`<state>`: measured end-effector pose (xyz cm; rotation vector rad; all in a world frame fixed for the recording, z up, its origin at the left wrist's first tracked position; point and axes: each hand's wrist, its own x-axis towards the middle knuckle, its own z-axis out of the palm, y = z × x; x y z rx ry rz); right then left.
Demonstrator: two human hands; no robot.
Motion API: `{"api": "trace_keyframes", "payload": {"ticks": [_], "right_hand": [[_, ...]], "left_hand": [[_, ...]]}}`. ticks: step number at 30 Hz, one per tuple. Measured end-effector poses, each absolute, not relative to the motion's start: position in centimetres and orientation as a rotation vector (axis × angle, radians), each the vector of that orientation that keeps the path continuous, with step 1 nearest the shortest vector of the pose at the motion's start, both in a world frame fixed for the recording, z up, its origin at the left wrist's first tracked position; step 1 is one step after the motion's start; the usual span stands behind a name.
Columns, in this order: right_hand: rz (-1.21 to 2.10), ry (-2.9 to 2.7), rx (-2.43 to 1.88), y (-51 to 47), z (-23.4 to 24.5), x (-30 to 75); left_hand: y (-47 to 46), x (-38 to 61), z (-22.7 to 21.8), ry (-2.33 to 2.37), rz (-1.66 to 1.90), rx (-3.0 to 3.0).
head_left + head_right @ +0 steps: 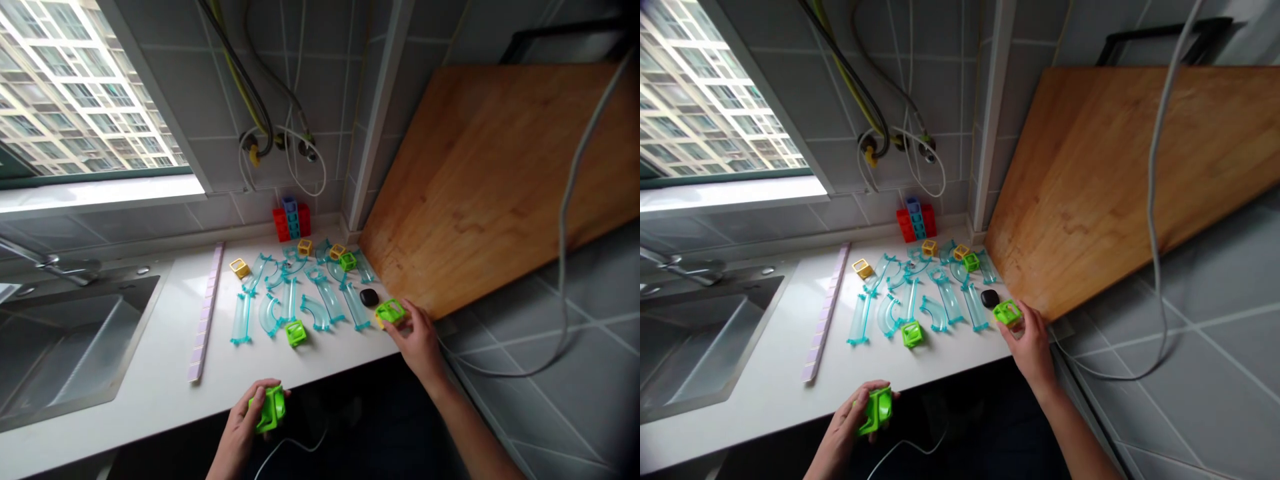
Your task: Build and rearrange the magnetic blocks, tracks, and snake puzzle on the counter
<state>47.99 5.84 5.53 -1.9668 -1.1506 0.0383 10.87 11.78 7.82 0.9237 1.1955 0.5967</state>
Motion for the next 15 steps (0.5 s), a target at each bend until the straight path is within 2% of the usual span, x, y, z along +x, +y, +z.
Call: {"api": "trace_keyframes", "payload": {"ticks": [7,15], "right_hand": [[0.017,-1.104,-1.859,2.2,0.4,44.6],[0.091,-1.130,-1.808,3.5,-1.7,46.8]], "left_hand": [[15.0,12.9,9.7,1.239,0.699,1.031],[18.2,13.4,10.9,1.200,0.848,1.141]]}}
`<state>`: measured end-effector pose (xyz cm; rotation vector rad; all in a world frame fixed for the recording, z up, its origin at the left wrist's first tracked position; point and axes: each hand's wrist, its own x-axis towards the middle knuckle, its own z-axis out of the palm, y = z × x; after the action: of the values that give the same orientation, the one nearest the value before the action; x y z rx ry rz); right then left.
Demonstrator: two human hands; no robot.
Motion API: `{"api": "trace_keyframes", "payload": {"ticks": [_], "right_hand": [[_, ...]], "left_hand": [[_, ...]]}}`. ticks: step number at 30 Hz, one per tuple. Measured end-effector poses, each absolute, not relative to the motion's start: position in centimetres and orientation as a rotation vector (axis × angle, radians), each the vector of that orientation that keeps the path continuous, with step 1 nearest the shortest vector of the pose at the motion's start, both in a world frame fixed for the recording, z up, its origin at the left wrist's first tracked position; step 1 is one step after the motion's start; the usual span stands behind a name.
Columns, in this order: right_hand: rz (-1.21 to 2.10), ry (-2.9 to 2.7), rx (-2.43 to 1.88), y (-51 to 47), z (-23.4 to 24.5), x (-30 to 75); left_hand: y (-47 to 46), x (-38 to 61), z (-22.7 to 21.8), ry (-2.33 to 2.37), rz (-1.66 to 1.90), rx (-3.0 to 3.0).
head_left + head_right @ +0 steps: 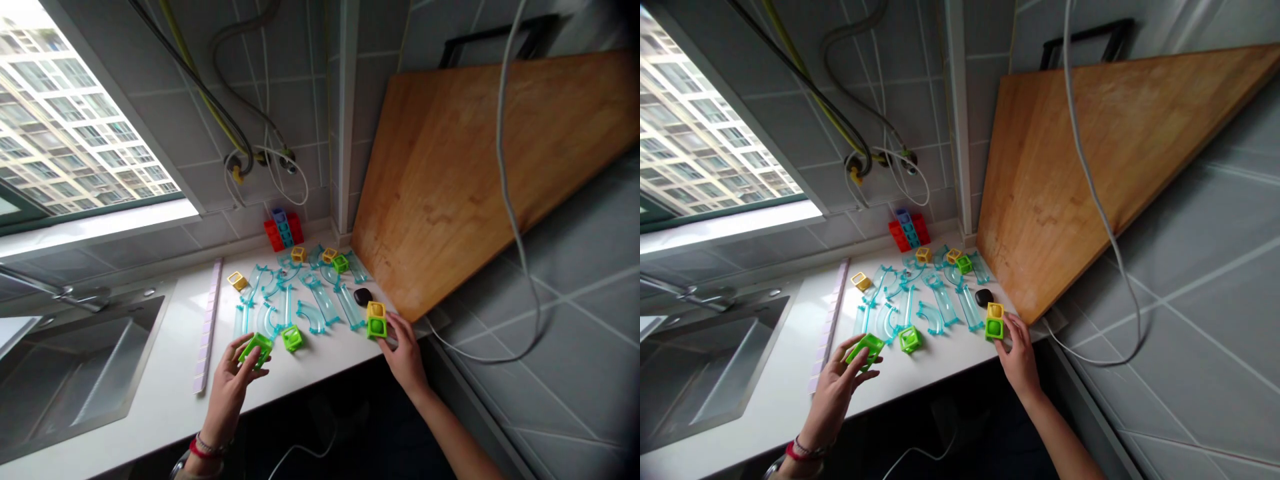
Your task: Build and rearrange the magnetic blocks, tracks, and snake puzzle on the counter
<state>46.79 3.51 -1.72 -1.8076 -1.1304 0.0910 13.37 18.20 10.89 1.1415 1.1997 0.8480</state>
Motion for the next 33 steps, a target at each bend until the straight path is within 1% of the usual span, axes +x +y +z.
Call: {"api": "trace_keyframes", "payload": {"ticks": [3,6,10,11,15,17,20,23,28,30,33], "right_hand": [[0.133,-1.055,-1.761,3.5,-2.0,47.0],[0.113,-1.070,-1.753,3.2,-2.3,46.8],[0.069,-1.128,-1.756,2.8,-3.0,46.5],[0.062,-1.129,-1.760,2.8,-3.2,46.4],[0.064,-1.131,-1.758,2.8,-4.0,46.4],[0.128,-1.117,-1.757,2.8,-4.3,46.7],[0.309,-1.028,-1.750,2.6,-4.6,47.6],[0.444,-0.967,-1.730,2.4,-4.7,48.7],[0.549,-0.946,-1.726,2.4,-4.7,49.7],[0.591,-0.926,-1.749,2.4,-4.7,49.8],[0.633,-0.901,-1.765,2.4,-4.8,49.8]], "left_hand": [[18.8,12.6,11.0,1.206,0.869,1.169],[21.4,11.1,11.7,1.211,0.927,1.297],[28.7,9.4,13.6,1.319,1.018,1.738],[30.8,9.4,13.9,1.379,0.989,1.895],[38.4,10.9,14.5,1.423,0.900,2.071],[41.1,12.1,14.2,1.447,0.852,2.132],[43.5,13.4,13.3,1.496,0.765,2.185],[44.3,13.6,11.9,1.523,0.671,2.203],[44.9,12.5,9.9,1.471,0.572,2.234],[46.1,12.1,10.1,1.443,0.562,2.244],[49.1,12.6,11.4,1.415,0.571,2.270]]}}
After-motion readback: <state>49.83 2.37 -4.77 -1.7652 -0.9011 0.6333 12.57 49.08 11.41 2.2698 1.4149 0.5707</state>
